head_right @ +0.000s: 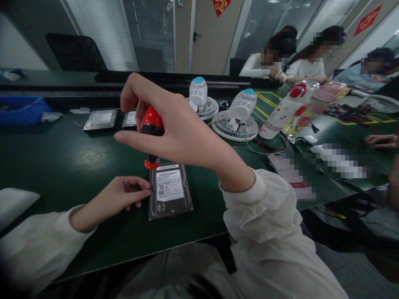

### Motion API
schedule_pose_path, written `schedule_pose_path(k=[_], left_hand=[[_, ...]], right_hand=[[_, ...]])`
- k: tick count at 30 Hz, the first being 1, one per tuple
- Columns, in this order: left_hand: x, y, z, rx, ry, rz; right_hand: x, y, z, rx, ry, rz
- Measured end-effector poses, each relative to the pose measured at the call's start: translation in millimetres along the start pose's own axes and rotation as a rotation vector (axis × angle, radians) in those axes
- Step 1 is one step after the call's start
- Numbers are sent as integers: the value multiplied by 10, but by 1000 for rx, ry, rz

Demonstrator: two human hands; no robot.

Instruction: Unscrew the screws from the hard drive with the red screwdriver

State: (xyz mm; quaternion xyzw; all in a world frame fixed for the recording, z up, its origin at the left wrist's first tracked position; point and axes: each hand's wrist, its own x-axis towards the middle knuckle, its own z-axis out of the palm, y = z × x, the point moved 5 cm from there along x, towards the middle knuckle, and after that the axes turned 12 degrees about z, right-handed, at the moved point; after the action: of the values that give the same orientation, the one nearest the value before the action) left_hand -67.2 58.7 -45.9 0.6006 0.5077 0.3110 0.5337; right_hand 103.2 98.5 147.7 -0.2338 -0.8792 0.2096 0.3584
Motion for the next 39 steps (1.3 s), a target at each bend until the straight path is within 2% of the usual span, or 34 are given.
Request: schedule_pose_path(k=[9,16,23,29,34,39], left_hand=[[3,8,0,-5,7,-2],[-3,13,-4,1,13,-13],[2,34,2,-4,20,-26],[-2,30,1,12,5,-21],[-17,35,-3,5,6,-27],[-10,83,2,11,23,-34]], right_hand=[[-10,2,-62,-15,-80,50],[14,32,-36,-19,43,104],[-3,9,-49,-35,-54,59],[-4,15,-38,-19,60,49],[-23,-14,-40,-35,-9,84],[-15,-10,31,-109,30,67]])
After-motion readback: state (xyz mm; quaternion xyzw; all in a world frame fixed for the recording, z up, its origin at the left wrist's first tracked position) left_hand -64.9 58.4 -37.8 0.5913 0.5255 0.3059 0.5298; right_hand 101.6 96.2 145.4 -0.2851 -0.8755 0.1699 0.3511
